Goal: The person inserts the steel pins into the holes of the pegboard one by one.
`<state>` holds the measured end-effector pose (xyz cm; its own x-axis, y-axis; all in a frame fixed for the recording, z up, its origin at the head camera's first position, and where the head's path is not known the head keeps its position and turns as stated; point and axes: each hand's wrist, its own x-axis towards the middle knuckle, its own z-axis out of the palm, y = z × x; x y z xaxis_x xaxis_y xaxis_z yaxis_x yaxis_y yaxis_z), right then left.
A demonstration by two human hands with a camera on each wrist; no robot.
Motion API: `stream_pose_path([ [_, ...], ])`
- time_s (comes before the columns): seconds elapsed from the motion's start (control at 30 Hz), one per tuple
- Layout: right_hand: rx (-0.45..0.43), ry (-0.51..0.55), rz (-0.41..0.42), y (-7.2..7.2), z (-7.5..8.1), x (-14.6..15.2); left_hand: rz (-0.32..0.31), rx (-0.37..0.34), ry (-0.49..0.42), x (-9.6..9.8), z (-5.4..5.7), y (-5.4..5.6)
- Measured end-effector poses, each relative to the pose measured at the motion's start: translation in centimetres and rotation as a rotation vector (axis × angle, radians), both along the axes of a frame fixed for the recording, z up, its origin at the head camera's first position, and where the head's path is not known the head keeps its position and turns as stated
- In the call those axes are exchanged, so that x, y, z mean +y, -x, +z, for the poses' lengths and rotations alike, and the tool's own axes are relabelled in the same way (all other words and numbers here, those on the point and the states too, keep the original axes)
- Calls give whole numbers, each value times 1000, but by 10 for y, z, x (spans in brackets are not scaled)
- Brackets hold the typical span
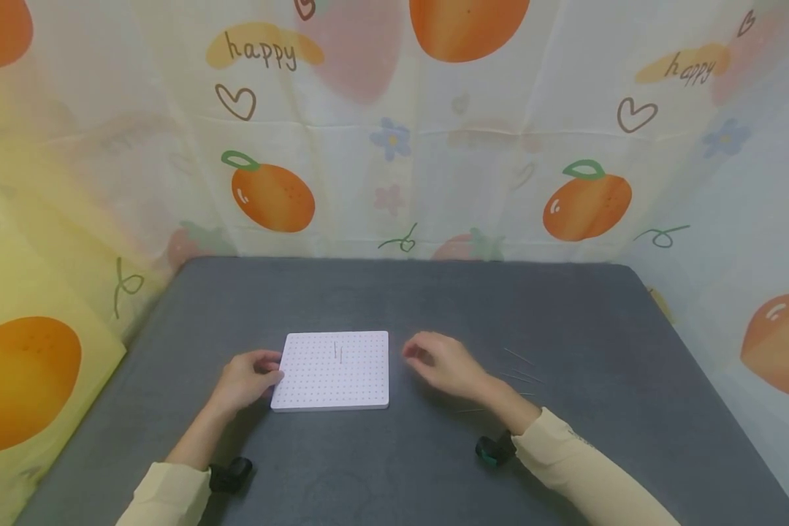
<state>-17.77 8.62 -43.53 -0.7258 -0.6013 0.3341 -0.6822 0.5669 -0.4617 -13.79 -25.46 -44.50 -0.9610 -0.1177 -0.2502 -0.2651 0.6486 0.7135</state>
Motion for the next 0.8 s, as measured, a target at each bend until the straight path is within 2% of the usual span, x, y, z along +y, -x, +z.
stream_pose_path([
  [0.23, -25, 58, 2, -11, 2, 26, 4, -1, 9, 0, 0, 1],
  [0.5, -72, 150, -27, -20, -5, 54, 2, -4, 12, -1, -1, 1],
  [0.8, -188, 137, -70, -33, -11, 74, -5, -10, 17, -1, -1, 2],
])
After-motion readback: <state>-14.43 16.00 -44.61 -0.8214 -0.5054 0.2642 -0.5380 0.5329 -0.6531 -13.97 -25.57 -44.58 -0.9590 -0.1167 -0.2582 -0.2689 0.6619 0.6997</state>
